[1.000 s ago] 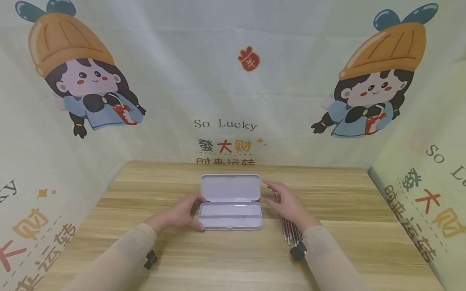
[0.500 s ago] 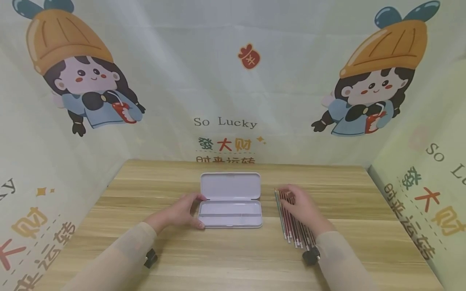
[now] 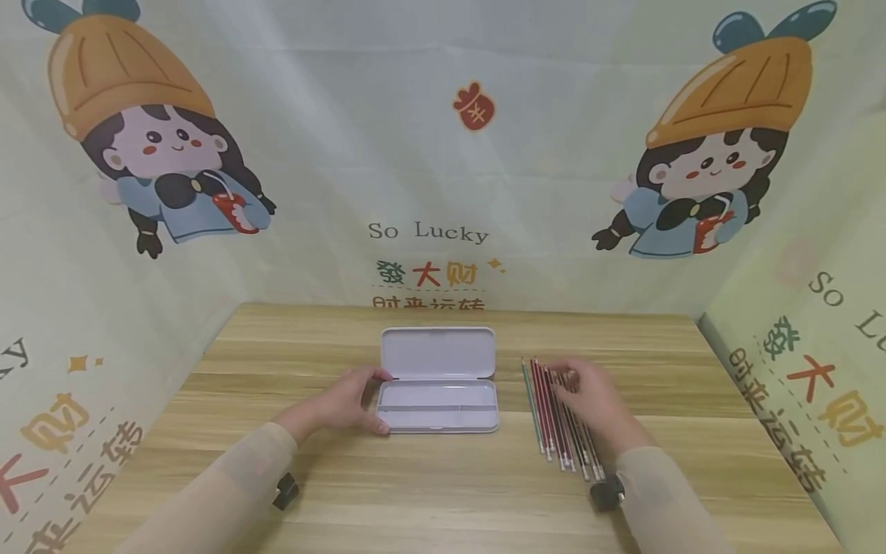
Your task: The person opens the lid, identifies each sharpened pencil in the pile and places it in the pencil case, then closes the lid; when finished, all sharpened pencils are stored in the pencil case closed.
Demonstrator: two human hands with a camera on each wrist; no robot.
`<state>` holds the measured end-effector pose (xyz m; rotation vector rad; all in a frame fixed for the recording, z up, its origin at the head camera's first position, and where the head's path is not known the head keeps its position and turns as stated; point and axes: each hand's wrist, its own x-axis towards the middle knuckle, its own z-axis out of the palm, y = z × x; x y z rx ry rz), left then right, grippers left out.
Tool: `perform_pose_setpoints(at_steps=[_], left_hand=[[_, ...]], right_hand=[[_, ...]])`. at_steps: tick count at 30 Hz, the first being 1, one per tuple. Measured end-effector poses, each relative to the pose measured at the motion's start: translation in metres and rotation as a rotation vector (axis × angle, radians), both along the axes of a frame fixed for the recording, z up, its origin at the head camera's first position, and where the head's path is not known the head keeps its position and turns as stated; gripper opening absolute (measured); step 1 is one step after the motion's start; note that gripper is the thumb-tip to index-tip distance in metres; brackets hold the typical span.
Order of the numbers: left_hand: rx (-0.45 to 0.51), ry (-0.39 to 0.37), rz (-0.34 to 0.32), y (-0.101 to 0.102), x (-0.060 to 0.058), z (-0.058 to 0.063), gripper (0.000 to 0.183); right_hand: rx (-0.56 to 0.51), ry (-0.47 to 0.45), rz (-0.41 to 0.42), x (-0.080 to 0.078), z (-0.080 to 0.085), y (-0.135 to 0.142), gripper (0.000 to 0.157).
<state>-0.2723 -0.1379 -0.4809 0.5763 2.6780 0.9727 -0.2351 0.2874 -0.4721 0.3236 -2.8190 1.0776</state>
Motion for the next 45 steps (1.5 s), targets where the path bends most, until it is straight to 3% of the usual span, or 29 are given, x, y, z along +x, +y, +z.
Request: perform_pose_setpoints(at_steps=[11,21,31,45], left_hand=[[0.004,0.01,0.004,0.002,-0.002,-0.001,0.085],[0.004,-0.005,0.018,0.0,0.0,0.001,0.086],[0.002,0.005,0.006,-0.001,-0.003,-0.001,0.086],[0.005,0.016,0.002,-0.002,-0.001,-0.004,0.086]], right_hand=[[0.058,-0.049,-0.044,0.006,-0.003,0.018,0.03],[0.092,-0.039,-0.023,0.009,-0.01,0.033,0.029],[0.148,-0.074,-0.029,0.011,-0.006,0.032,0.028],[0.198,-0.045,-0.04,0.011,-0.014,0.032,0.02]])
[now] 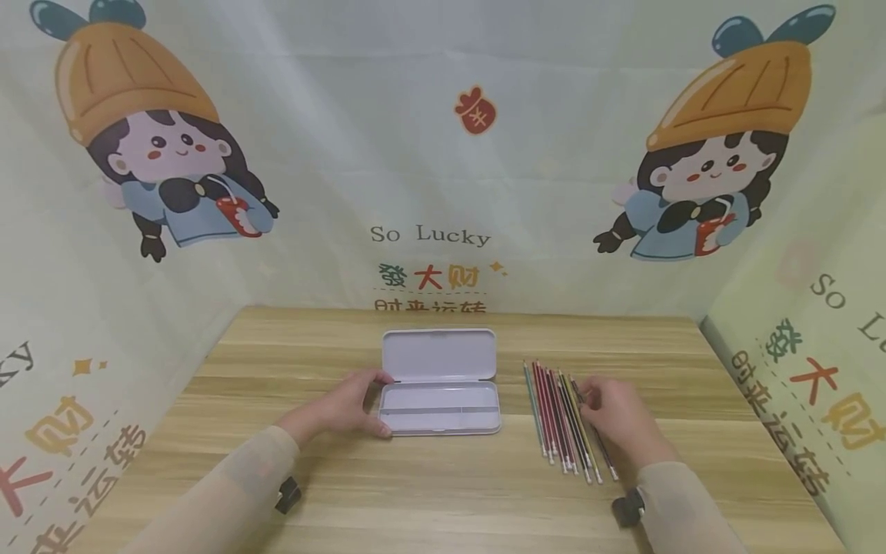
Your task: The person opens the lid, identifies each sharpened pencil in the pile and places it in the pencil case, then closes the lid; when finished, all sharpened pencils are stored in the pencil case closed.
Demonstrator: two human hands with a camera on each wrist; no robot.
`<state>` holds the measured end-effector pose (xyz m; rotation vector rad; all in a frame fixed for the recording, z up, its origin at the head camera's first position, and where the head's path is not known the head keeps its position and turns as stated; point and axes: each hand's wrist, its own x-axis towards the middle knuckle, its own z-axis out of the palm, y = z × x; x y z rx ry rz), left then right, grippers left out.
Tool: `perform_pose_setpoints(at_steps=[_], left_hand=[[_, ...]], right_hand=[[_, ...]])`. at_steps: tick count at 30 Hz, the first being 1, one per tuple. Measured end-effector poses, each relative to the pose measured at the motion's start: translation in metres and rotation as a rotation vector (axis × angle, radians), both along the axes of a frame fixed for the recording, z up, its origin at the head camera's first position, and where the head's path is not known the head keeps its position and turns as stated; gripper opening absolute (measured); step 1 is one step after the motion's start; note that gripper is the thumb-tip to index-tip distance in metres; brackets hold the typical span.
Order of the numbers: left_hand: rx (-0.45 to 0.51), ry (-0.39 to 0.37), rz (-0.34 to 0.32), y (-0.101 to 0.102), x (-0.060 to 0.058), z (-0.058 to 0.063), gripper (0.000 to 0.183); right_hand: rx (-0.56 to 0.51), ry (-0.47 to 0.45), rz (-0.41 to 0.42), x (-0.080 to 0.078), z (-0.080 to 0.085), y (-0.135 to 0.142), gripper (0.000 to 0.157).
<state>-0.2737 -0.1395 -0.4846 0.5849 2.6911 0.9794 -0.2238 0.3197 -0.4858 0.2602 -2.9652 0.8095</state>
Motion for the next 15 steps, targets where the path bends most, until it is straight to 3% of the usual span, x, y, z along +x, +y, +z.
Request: perform_pose_setpoints(at_steps=[15], left_hand=[[0.002,-0.001,-0.017,0.0007,0.002,0.0039,0.085]], right_hand=[[0.069,-0.009,-0.078,0.0005,0.0048,-0.0012,0.018]])
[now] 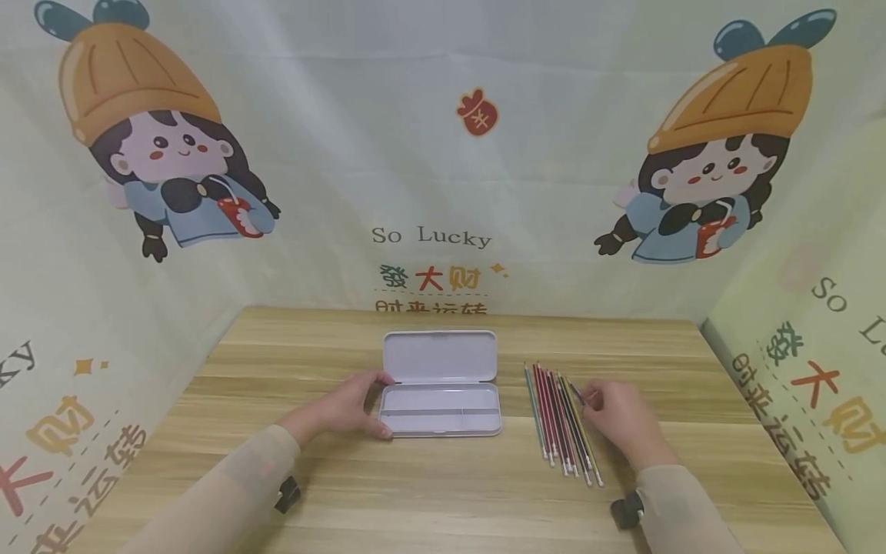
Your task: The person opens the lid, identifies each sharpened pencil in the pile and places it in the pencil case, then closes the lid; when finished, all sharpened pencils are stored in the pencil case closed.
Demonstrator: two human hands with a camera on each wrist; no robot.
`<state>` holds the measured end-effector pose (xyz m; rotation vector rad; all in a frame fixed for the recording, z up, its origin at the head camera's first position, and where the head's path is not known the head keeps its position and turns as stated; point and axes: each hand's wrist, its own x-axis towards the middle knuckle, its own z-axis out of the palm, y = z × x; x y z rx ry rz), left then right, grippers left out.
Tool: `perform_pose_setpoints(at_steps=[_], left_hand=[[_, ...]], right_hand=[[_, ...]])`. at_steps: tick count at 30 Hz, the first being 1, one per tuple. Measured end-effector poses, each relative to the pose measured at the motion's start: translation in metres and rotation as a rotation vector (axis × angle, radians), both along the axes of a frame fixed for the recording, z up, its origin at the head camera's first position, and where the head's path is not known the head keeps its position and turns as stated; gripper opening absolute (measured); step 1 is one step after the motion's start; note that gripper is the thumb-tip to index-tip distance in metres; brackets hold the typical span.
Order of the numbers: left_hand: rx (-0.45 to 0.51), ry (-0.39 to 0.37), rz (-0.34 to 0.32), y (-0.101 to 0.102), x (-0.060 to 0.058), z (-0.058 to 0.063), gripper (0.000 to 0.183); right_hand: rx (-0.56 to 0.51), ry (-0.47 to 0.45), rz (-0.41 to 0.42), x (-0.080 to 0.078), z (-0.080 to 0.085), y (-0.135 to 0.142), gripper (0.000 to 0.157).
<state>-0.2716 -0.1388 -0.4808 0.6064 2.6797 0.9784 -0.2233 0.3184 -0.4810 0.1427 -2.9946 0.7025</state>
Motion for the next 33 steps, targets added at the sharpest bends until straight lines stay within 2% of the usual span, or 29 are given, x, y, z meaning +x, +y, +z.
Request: perform_pose_setpoints(at_steps=[4,11,33], left_hand=[[-0.002,-0.003,0.001,0.0,0.0,0.001,0.085],[0.004,-0.022,0.015,0.0,0.001,0.0,0.086],[0.001,-0.013,0.019,0.0,0.001,0.001,0.085]], right_hand=[[0.036,0.006,-0.023,0.002,0.002,0.0,0.019],[0.055,0.033,-0.01,0.004,0.006,-0.003,0.018],[0.059,0.159,0.15,-0.006,0.011,-0.046,0.013]])
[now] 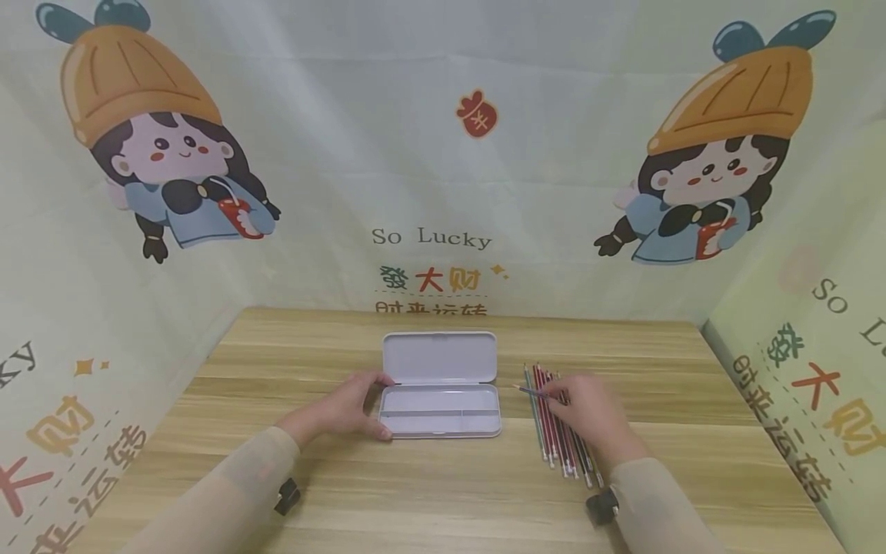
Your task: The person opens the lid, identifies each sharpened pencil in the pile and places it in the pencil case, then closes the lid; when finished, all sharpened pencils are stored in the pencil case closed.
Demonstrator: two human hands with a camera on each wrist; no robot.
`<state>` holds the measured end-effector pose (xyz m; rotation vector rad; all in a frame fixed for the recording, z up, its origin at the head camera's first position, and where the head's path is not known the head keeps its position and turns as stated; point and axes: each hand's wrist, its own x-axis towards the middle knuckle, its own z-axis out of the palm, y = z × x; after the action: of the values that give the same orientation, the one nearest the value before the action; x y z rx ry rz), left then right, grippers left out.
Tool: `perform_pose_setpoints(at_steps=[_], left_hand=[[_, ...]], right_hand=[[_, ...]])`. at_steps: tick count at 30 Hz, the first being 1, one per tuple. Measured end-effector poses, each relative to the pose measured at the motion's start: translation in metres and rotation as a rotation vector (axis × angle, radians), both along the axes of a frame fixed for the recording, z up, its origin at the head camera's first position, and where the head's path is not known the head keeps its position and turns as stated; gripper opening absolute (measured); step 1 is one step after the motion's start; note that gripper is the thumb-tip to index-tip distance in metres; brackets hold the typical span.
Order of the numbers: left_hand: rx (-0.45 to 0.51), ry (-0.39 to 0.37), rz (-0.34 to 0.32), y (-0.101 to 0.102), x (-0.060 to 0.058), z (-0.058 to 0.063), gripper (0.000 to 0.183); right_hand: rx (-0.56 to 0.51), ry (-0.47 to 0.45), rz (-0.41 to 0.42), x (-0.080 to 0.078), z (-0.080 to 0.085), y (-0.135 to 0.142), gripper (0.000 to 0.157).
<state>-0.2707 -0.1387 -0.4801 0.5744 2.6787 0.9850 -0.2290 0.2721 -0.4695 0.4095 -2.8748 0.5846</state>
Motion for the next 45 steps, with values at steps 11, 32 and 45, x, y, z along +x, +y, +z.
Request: perform_pose_setpoints(at_steps=[11,32,45], left_hand=[[0.004,0.015,-0.01,-0.002,-0.001,-0.001,0.085],[-0.006,0.01,-0.001,-0.001,-0.006,-0.001,0.086],[-0.001,0.022,-0.013,0.0,-0.003,-0.004,0.086]], right_hand=[[-0.011,0.033,0.078,-0.008,-0.002,-0.023,0.014],[-0.006,0.016,0.147,-0.023,-0.001,-0.058,0.013],[0.015,0.033,0.222,-0.033,0.002,-0.082,0.01]])
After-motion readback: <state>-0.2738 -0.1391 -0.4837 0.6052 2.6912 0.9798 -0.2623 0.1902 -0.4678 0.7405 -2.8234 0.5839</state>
